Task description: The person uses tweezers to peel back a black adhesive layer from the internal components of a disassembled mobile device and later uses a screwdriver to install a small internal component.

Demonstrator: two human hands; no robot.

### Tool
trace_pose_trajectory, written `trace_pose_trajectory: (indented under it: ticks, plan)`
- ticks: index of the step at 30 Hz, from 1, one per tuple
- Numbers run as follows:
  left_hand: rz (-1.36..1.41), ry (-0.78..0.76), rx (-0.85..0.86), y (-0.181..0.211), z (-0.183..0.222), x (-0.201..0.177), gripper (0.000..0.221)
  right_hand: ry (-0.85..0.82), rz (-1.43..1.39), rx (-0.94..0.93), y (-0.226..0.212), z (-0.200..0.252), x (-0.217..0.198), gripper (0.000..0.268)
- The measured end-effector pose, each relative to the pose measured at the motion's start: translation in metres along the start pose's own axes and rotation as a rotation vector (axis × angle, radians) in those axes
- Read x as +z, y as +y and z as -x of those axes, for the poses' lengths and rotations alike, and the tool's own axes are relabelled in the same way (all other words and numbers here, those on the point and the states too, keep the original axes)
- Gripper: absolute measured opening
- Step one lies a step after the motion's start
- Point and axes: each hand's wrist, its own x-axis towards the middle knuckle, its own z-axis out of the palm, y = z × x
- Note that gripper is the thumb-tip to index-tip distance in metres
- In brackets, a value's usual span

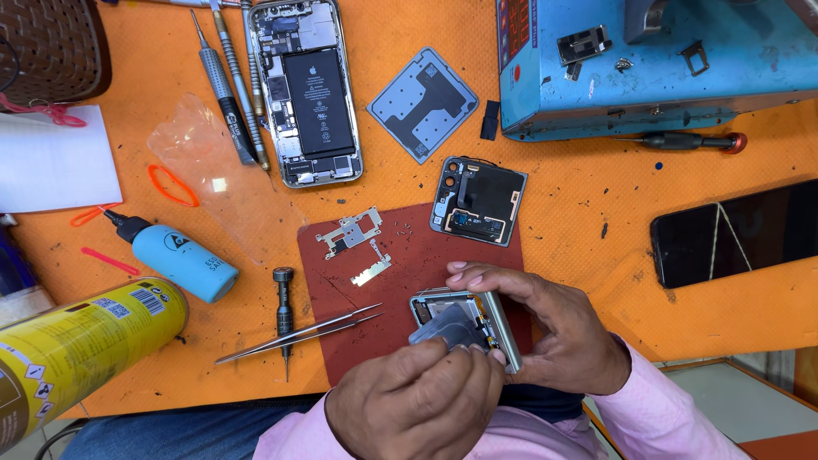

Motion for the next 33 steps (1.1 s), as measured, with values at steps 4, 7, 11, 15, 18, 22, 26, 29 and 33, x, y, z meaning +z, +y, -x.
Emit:
trace_pose_trajectory:
  ticks: [4,7,11,15,18,22,26,29,33]
  plan:
    - [-0.065,0.046,0.080,0.000,0.011,0.012,0.017,0.001,0.014,0.003,-0.002,0.000,0.000,0.075]
    - [-0.062,0.077,0.101,0.000,0.019,0.022,0.018,0.002,0.034,-0.002,-0.002,0.000,0.001,0.074]
    - [-0.058,0.090,0.101,-0.002,0.021,0.025,0.017,0.010,0.039,-0.008,-0.002,-0.001,0.001,0.073]
    - [-0.034,0.033,0.106,-0.009,0.014,0.016,0.016,0.008,0.022,-0.016,-0.002,-0.002,0.000,0.072]
    - [-0.104,-0.001,0.057,-0.006,0.012,0.006,0.015,0.011,0.028,-0.012,-0.001,-0.002,0.000,0.071]
    - [-0.169,0.221,0.090,-0.007,0.013,0.025,0.012,0.006,0.016,0.011,-0.001,-0.001,-0.001,0.070]
    - [-0.078,0.194,-0.240,0.015,0.015,0.007,0.017,0.005,-0.043,0.008,-0.001,0.000,0.000,0.079]
    - [0.162,0.123,-0.507,0.012,0.024,-0.008,0.022,0.001,-0.093,0.003,0.002,0.002,0.002,0.085]
    - [0.655,0.400,-1.030,0.022,0.025,-0.009,0.029,0.001,-0.207,0.016,0.005,0.004,0.005,0.088]
